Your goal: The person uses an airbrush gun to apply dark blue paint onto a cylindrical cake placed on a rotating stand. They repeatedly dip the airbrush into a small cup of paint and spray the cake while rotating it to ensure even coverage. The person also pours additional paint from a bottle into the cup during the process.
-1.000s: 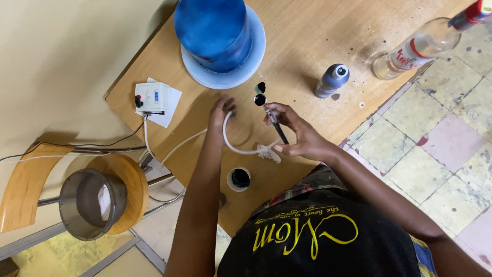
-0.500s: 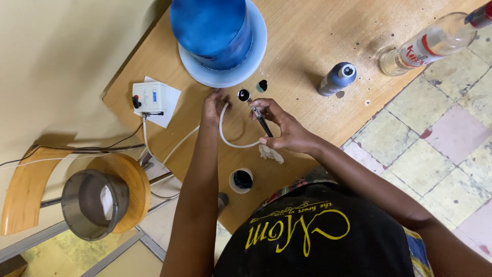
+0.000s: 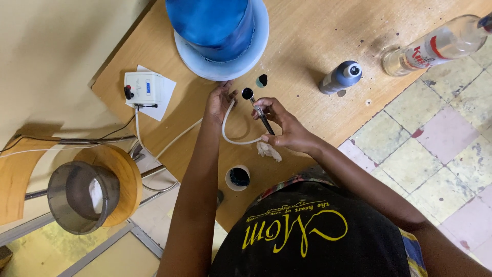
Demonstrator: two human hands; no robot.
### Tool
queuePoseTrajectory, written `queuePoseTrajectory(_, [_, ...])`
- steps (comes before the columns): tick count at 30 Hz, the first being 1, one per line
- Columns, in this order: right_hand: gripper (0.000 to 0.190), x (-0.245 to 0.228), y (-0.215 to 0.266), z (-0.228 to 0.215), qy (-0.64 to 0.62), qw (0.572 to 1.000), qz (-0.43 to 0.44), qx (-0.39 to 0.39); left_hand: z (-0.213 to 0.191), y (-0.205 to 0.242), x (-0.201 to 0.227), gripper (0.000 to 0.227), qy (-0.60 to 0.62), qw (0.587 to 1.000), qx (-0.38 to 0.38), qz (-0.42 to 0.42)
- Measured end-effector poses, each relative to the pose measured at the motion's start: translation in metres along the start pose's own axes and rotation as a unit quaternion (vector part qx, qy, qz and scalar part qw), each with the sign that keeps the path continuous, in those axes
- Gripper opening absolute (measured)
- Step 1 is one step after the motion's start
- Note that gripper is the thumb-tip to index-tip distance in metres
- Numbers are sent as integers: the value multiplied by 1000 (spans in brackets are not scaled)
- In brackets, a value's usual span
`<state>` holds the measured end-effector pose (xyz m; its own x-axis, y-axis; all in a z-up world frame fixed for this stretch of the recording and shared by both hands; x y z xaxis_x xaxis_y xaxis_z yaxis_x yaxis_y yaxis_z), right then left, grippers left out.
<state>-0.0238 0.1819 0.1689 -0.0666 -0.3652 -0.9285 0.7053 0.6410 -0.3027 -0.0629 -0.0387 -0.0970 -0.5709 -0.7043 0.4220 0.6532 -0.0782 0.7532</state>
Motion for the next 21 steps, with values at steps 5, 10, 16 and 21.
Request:
queuePoseTrajectory(5, [80,-11,4,-15,29,999,-18,29,-21,-18,7,31,33,999,3,29])
queuePoseTrajectory(10, [81,-17,8,-4,25,1000,11,15,-26,-36,-2,32,21,999,-6,28])
queuePoseTrajectory(16, [78,-6,9,17,-1,1000,9,-4,36,8,-18,49,-120,993,-18,-17])
queuePoseTrajectory(21, [76,-26,0,11,4,1000,0,-3,29,18,8,26,-116,993,4,27])
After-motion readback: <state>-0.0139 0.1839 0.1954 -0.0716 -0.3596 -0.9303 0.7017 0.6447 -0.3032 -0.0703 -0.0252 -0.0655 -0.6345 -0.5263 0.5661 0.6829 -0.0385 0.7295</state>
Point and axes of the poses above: each hand's wrist, its own y-axis away from the middle knuckle, its own z-axis out of the palm, x = y × z, the point moved 10 cm from there along -y, towards the middle knuckle, and after that the axes turned 13 degrees about -z, right-handed, at the moved point
